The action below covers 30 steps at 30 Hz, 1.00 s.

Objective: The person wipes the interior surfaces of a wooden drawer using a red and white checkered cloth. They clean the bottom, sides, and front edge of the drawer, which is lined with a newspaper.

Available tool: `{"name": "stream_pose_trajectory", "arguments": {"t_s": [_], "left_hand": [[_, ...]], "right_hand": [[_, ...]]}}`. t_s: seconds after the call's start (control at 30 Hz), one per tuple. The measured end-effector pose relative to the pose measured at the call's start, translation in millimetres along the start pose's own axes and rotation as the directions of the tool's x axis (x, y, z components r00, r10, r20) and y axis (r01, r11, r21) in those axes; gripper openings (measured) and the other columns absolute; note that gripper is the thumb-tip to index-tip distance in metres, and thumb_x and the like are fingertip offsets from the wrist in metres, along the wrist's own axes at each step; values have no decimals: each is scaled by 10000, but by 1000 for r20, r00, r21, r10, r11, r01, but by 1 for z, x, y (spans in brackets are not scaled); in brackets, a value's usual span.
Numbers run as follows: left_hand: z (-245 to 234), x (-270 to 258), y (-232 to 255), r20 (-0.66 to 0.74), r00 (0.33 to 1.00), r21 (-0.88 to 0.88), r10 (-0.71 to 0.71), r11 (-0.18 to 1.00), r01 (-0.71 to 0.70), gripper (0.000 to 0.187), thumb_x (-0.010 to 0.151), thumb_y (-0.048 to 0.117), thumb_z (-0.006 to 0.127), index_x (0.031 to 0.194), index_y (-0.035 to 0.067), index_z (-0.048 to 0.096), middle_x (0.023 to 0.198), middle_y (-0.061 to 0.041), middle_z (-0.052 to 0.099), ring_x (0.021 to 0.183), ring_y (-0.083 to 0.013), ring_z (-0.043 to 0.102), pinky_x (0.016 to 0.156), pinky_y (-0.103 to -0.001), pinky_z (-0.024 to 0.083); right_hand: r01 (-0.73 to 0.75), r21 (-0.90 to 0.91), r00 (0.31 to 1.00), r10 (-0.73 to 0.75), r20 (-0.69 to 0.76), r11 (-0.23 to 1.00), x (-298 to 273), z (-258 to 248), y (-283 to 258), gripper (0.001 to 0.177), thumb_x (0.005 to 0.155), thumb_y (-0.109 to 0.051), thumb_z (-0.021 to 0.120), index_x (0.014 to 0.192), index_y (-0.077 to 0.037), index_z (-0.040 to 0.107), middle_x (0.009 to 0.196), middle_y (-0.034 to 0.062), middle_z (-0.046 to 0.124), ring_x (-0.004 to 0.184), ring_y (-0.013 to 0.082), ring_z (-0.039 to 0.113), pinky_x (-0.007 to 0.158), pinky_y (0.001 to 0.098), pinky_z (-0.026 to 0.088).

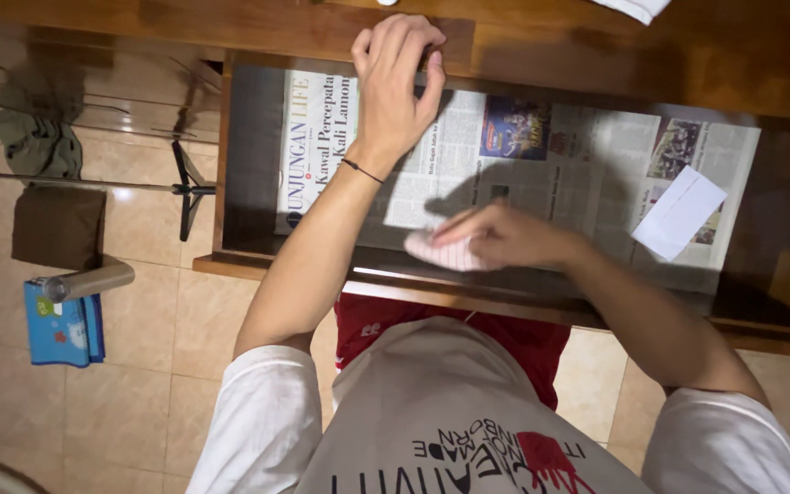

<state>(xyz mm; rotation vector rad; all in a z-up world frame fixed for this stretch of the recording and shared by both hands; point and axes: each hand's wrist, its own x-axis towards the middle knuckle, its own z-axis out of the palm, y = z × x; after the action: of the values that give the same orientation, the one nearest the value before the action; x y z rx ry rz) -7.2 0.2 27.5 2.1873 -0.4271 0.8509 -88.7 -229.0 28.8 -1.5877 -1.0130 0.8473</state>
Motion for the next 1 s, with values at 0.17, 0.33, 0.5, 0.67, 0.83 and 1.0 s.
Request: {"name": "stream_pose_trajectory", "arguments": {"t_s": [0.17,0.33,0.5,0.67,0.83,1.0], "left_hand": [[4,-2,-1,-62,993,-172,102,979,-111,109,999,112,667,1106,94,659,1119,-86,704,1137,-257,653,1051,-410,482],[-4,-4,16,119,972,-374,203,916,-146,288,940,178,722,1180,39,646,1113,-119,710,1018,-251,695,922,-377,562],[-12,0,27,218,956,-410,195,907,-92,416,915,205,761,1276,41,637,1092,-103,704,992,-229,707,910,-358,583],[-6,-4,33,251,945,-502,210,863,-58,494,942,273,798,1319,20,604,1201,-145,707,996,-242,725,863,-340,602],[-2,-12,31,305,945,-469,116,882,44,407,955,258,813,1233,27,627,1122,-138,723,998,-284,754,864,-353,616],[2,-12,30,312,947,-458,73,885,83,374,964,265,784,1202,12,645,1086,-155,744,967,-286,773,825,-344,627]], "right_hand": [[-203,224,867,282,-412,953,-10,-25,12,559,843,-110,502,1379,-45,644,1132,227,739,553,178,617,437,287,496],[-130,372,683,356,-639,919,-29,-56,15,690,755,-223,493,1369,52,643,1000,228,708,622,205,640,484,290,526],[187,522,721,245,-649,832,-36,-62,26,699,720,-184,497,1333,137,601,1213,236,686,1067,264,691,979,300,553],[206,558,753,234,-615,804,-40,-61,30,709,717,-193,481,1334,135,603,1202,244,684,1063,273,684,989,305,541],[159,556,780,242,-578,816,-39,-61,24,665,806,-249,504,1364,103,589,1228,226,676,1083,248,682,982,305,536],[-60,488,848,302,-435,871,-44,-60,45,700,882,-443,715,1363,63,680,1111,231,733,912,303,703,760,418,561]]}}
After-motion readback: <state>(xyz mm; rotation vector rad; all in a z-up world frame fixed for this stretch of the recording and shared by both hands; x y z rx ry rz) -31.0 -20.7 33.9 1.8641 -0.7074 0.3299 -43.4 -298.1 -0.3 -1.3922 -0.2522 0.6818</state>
